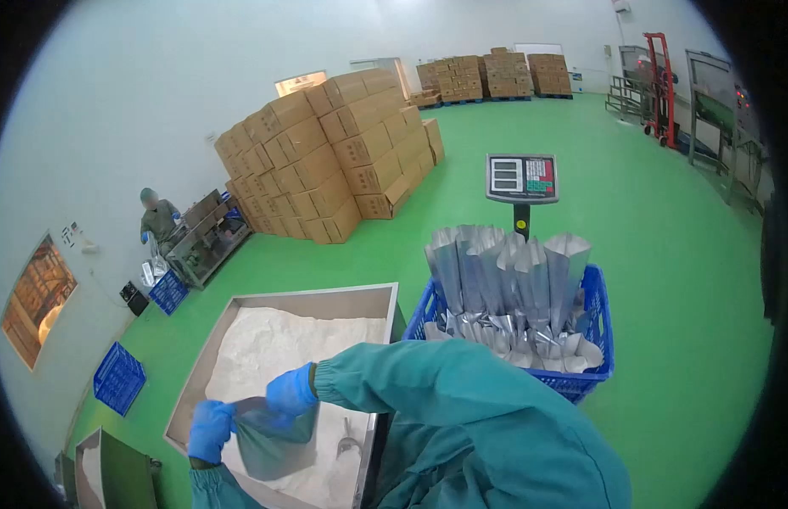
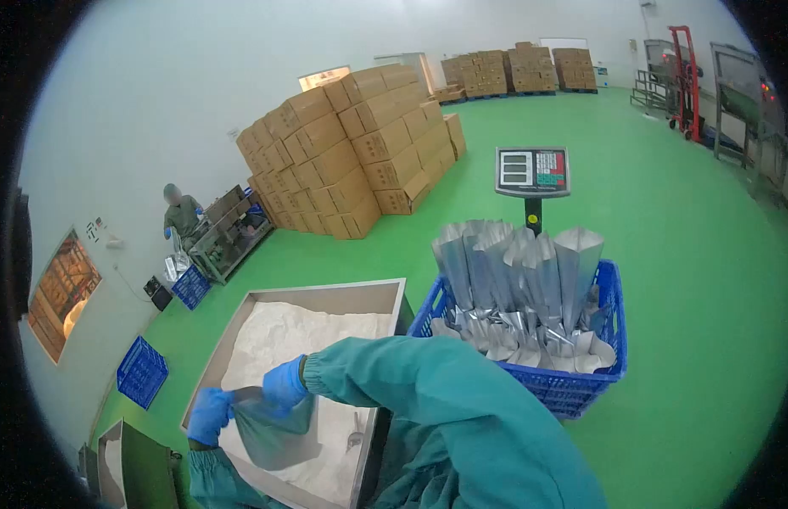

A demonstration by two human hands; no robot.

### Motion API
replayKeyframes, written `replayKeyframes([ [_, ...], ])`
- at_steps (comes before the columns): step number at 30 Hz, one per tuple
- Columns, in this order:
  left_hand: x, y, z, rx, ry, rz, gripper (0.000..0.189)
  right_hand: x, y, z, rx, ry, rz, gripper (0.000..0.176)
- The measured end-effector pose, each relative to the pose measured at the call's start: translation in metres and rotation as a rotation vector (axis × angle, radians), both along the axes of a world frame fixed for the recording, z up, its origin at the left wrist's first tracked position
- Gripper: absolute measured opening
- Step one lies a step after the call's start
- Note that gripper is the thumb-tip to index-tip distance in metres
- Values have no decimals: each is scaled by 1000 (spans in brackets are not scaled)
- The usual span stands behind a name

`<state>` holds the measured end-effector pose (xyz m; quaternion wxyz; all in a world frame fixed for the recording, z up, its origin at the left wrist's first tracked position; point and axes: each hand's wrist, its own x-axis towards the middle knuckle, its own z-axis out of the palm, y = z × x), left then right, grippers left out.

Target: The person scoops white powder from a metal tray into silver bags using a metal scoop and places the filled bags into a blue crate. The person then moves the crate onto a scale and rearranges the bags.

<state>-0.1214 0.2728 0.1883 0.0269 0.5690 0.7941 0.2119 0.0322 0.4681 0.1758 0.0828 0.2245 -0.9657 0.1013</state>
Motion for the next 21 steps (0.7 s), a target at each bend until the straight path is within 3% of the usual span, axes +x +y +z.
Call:
replayKeyframes([
  [1, -1, 2, 5, -7, 5, -2, 22, -17, -5, -9, -129, -117, 23, 33],
  [3, 22, 5, 41, 204, -435, 476, 29, -27, -10, 5, -108, -90, -19, 32],
  [5, 7, -14, 55, 238, -330, 459, 27, -25, -13, 29, -107, -79, -101, 31],
  [6, -24, -22, 52, 296, -111, 277, 28, -21, -16, 40, -128, -92, -131, 30],
  [8, -29, -22, 51, 338, 77, 73, 30, -34, -20, 41, -19, -68, -104, 29],
  [10, -17, -28, 62, 623, -395, 623, 41, -40, -16, 29, 6, -69, -159, 28],
  [11, -15, -30, 48, 609, -397, 626, 41, -45, -16, 24, 50, -53, -197, 28],
  [12, -16, -37, 25, 594, -496, 612, 45, -67, -14, 11, 181, -273, -317, 44],
  [13, -16, -43, -1, 586, -594, 598, 50, -77, -8, -9, 179, -274, -309, 44],
  [15, -1, -39, -68, 554, -826, 676, 56, -93, -2, -40, 38, -40, -119, 46],
  [16, 0, -38, -112, 589, -996, 703, 61, -77, -6, -25, -24, -151, -279, 43],
  [18, 6, -34, -198, 632, -1304, 743, 78, -55, -12, 6, 6, -209, -330, 40],
  [19, 20, -25, -224, 712, -1472, 799, 82, -45, -13, 21, 26, -257, -391, 37],
  [20, 31, -20, -236, 691, -1642, 804, 94, -28, -13, 38, -30, -88, -342, 30],
  [21, 43, -13, -243, 661, -1809, 806, 106, -26, -13, 53, -25, -92, -347, 30],
])
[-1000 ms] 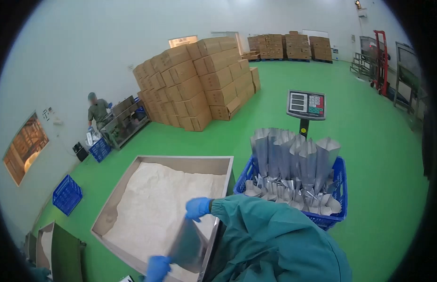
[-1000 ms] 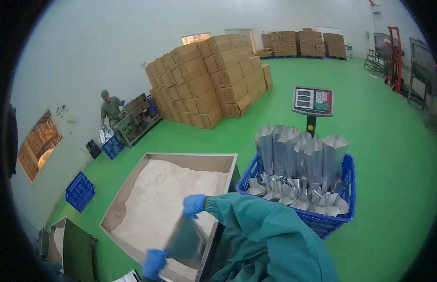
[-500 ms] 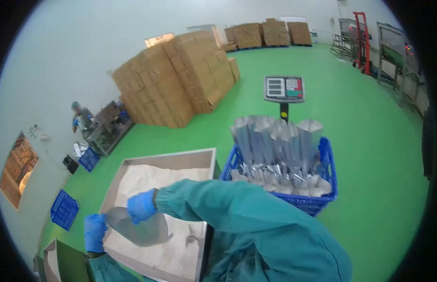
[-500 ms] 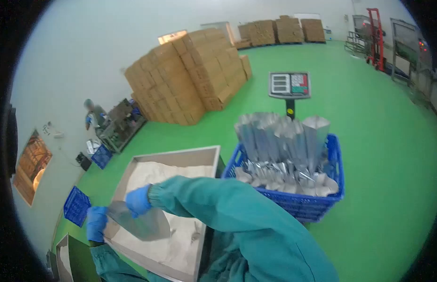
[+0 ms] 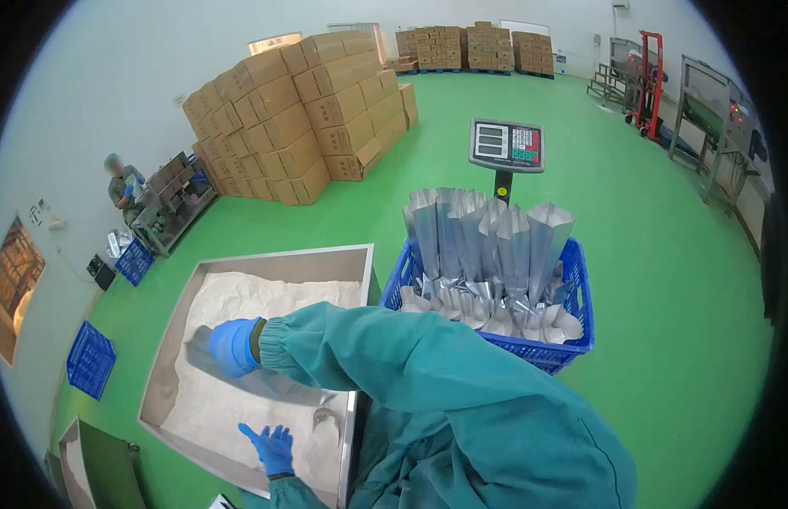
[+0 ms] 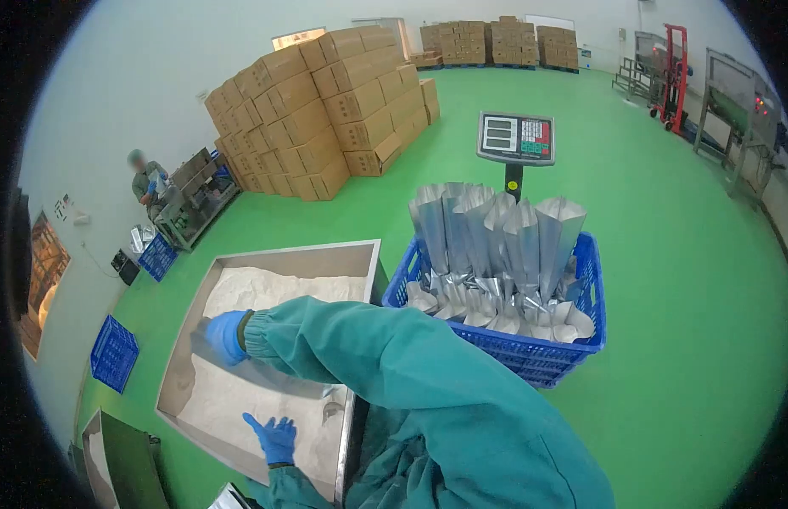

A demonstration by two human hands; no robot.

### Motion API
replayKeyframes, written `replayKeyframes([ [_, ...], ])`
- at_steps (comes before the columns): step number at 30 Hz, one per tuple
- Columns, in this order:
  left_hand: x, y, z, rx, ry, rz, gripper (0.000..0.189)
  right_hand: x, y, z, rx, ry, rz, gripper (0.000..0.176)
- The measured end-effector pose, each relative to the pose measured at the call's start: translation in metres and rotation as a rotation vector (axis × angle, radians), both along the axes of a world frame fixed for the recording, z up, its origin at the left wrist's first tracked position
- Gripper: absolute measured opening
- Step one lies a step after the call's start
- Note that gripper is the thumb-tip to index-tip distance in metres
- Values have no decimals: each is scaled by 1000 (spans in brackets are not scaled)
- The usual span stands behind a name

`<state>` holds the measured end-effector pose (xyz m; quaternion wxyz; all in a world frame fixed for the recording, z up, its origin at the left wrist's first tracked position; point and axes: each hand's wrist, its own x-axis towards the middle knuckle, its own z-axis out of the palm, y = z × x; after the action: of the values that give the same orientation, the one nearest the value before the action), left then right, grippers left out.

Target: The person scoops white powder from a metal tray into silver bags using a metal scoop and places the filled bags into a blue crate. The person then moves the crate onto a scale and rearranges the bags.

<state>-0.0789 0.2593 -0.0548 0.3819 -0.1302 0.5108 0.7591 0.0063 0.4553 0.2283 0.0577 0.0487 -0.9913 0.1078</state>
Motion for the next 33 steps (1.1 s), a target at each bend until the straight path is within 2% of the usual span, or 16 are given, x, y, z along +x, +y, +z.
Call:
replayKeyframes([
  [2, 12, 18, 3, 92, -88, 18, 101, 6, 4, 24, -84, 20, 15, 25],
  [5, 15, 40, 21, 567, 201, 118, 85, 20, 14, 52, -175, -2, 92, 28],
  [6, 23, 42, 31, 559, 198, 104, 85, 29, 20, 58, -184, 1, 79, 28],
  [8, 34, 49, 39, 573, 397, 312, 65, 59, 39, 71, -725, 12, 208, 45],
  [10, 36, 49, 21, 189, 742, 501, 50, 123, 78, 101, -591, 188, 29, 52],
  [11, 26, 40, 9, 887, 286, 285, 47, 154, 104, 110, -461, 147, -177, 56],
  [12, 21, 37, 1, 1531, -244, 34, 46, 163, 156, 69, -259, 592, -223, 54],
  [13, 46, 39, 28, 1454, -396, 164, 49, 204, 178, 83, -384, 251, -632, 48],
  [16, 34, 23, 20, 1881, -855, 153, 45, 344, 369, -27, 71, 529, -961, 29],
  [18, 46, 23, 41, 2080, -1071, 125, 42, 432, 458, -94, 475, -112, -1164, 18],
  [19, 72, 34, 91, 1712, -752, 387, 39, 475, 499, -125, 666, -435, -1135, 13],
  [21, 100, 38, 135, 1553, -643, 483, 38, 499, 518, -180, 433, -450, -1320, 13],
  [23, 44, 23, 74, 1790, -712, 476, 38, 493, 524, -210, 304, -429, -1396, 14],
  [26, 38, 3, 67, 1233, 318, 194, 40, 482, 534, -234, 254, -446, -1428, 17],
  [27, 55, 5, 81, 819, 401, 389, 43, 481, 537, -238, 250, -456, -1447, 18],
  [33, 13, -5, 21, 901, 412, 763, 55, 488, 531, -239, 286, -451, -1493, 27],
])
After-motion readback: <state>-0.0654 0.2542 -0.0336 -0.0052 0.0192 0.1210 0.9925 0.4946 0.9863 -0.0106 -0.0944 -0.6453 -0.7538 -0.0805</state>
